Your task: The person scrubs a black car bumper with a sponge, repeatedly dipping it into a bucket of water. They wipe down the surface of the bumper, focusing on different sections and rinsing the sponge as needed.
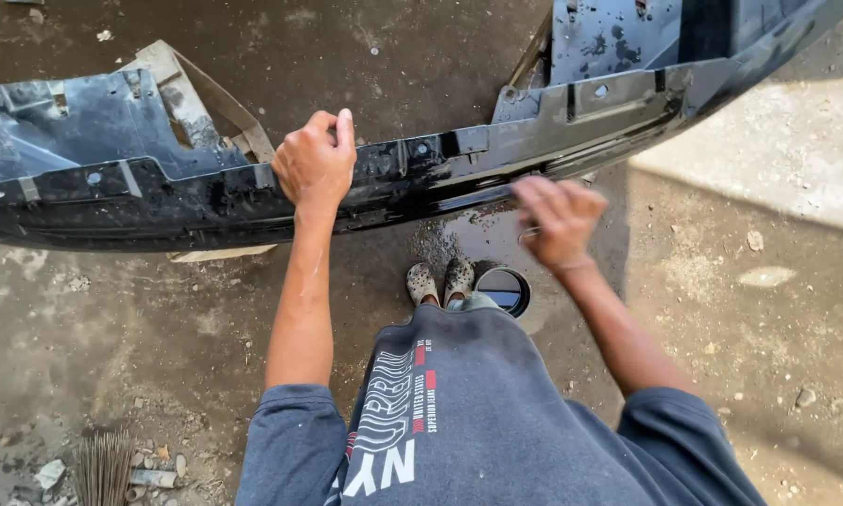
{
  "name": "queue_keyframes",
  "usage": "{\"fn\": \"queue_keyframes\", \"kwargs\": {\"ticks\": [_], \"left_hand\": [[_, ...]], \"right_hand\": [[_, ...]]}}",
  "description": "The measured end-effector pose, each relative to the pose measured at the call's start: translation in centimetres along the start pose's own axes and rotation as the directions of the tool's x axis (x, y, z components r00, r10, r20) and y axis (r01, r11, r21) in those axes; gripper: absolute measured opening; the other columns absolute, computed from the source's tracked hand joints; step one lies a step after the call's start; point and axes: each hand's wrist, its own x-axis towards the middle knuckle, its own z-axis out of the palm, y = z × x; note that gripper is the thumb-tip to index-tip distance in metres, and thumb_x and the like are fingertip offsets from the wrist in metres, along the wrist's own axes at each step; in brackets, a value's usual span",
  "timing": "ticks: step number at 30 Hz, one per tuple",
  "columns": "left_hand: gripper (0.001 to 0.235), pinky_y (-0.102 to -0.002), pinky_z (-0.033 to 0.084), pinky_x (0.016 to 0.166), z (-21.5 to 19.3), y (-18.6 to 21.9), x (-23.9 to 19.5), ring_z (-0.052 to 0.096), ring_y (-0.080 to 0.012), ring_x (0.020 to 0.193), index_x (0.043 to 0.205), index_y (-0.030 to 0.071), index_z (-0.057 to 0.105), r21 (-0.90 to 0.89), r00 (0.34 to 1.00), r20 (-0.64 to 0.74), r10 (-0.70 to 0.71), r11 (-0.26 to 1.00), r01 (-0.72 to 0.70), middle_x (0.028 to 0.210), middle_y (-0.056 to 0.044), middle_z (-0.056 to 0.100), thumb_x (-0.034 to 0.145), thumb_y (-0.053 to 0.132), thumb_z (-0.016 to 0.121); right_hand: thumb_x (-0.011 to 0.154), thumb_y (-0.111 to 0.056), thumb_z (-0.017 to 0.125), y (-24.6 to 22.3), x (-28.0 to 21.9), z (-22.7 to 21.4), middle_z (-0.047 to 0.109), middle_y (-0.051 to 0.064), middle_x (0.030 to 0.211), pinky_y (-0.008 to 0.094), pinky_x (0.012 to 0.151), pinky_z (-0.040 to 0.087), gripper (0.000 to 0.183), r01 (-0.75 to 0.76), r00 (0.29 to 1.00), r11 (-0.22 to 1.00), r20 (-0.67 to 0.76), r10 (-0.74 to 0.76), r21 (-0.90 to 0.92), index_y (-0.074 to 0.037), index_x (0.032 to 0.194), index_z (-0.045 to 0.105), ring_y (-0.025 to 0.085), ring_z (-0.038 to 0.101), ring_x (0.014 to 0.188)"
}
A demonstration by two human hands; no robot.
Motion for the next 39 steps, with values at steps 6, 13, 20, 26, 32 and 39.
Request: {"fn": "queue_keyframes", "kwargs": {"ticks": [6, 13, 20, 26, 32, 39], "left_hand": [[0.033, -0.048, 0.052, 0.061, 0.1, -0.1, 0.0, 0.072, -0.0335, 0.065, 0.087, 0.014, 0.079, -0.015, 0.999, 0.044, -0.014, 1.0, 0.015, 0.068, -0.007, 0.074, 0.098, 0.043, 0.067], [0.032, -0.047, 0.051, 0.059, -0.4, 0.2, 0.3, 0.071, -0.0325, 0.064, 0.087, 0.014, 0.078, -0.02, 0.997, 0.067, -0.036, 0.999, 0.037, 0.067, -0.006, 0.073, 0.098, 0.042, 0.068], [0.031, -0.047, 0.051, 0.06, -0.2, 0.2, -0.2, 0.07, -0.0337, 0.064, 0.085, 0.014, 0.078, -0.018, 1.0, 0.006, -0.01, 1.0, 0.01, 0.066, -0.006, 0.072, 0.096, 0.041, 0.071], [0.031, -0.047, 0.05, 0.06, 0.0, 0.1, 0.1, 0.07, -0.0334, 0.064, 0.085, 0.014, 0.078, -0.024, 1.0, 0.003, -0.011, 1.0, 0.011, 0.065, -0.005, 0.072, 0.097, 0.042, 0.072], [0.031, -0.046, 0.05, 0.059, -0.1, 0.1, 0.1, 0.07, -0.0335, 0.065, 0.086, 0.015, 0.079, -0.039, 1.0, 0.008, -0.003, 0.999, 0.004, 0.066, -0.005, 0.072, 0.097, 0.042, 0.07], [0.032, -0.046, 0.051, 0.059, -0.4, 0.0, 0.0, 0.071, -0.0327, 0.065, 0.085, 0.015, 0.079, -0.028, 0.999, 0.042, -0.027, 0.999, 0.028, 0.066, -0.005, 0.072, 0.097, 0.043, 0.07]], "right_hand": [[0.077, -0.015, 0.073, -11.8, 2.9, 3.5, 0.068, 0.002, 0.126, 0.043, 0.093, 0.039, 0.055, 0.038, 0.999, 0.964, -0.021, -0.033, 0.264, -0.016, 0.131, 0.067, 0.023, 0.06, 0.105], [0.088, -0.006, 0.07, 1.0, -0.8, 0.0, 0.071, -0.004, 0.13, 0.042, 0.093, 0.034, 0.05, 0.037, 0.999, 0.998, -0.017, -0.038, -0.047, -0.022, 0.134, 0.069, 0.015, 0.058, 0.107], [0.082, -0.012, 0.072, -3.1, 0.7, -0.3, 0.067, 0.0, 0.129, 0.045, 0.098, 0.035, 0.048, -0.078, 0.994, 0.997, -0.08, 0.077, -0.015, -0.016, 0.131, 0.069, 0.024, 0.055, 0.109], [0.094, -0.003, 0.073, -0.7, 0.0, -1.7, 0.066, 0.004, 0.139, 0.042, 0.103, 0.044, 0.043, -0.057, 0.998, 0.992, -0.027, 0.06, 0.111, -0.011, 0.136, 0.067, 0.025, 0.06, 0.119], [0.087, -0.002, 0.076, -1.1, 1.2, -2.0, 0.063, 0.012, 0.139, 0.043, 0.101, 0.052, 0.043, -0.033, 0.999, 0.98, 0.021, 0.03, 0.198, -0.006, 0.129, 0.067, 0.033, 0.065, 0.117], [0.087, 0.0, 0.078, 1.1, 0.2, -1.9, 0.065, 0.012, 0.132, 0.04, 0.099, 0.057, 0.047, -0.125, 0.991, 0.971, 0.074, 0.112, 0.202, -0.005, 0.132, 0.067, 0.031, 0.066, 0.115]]}}
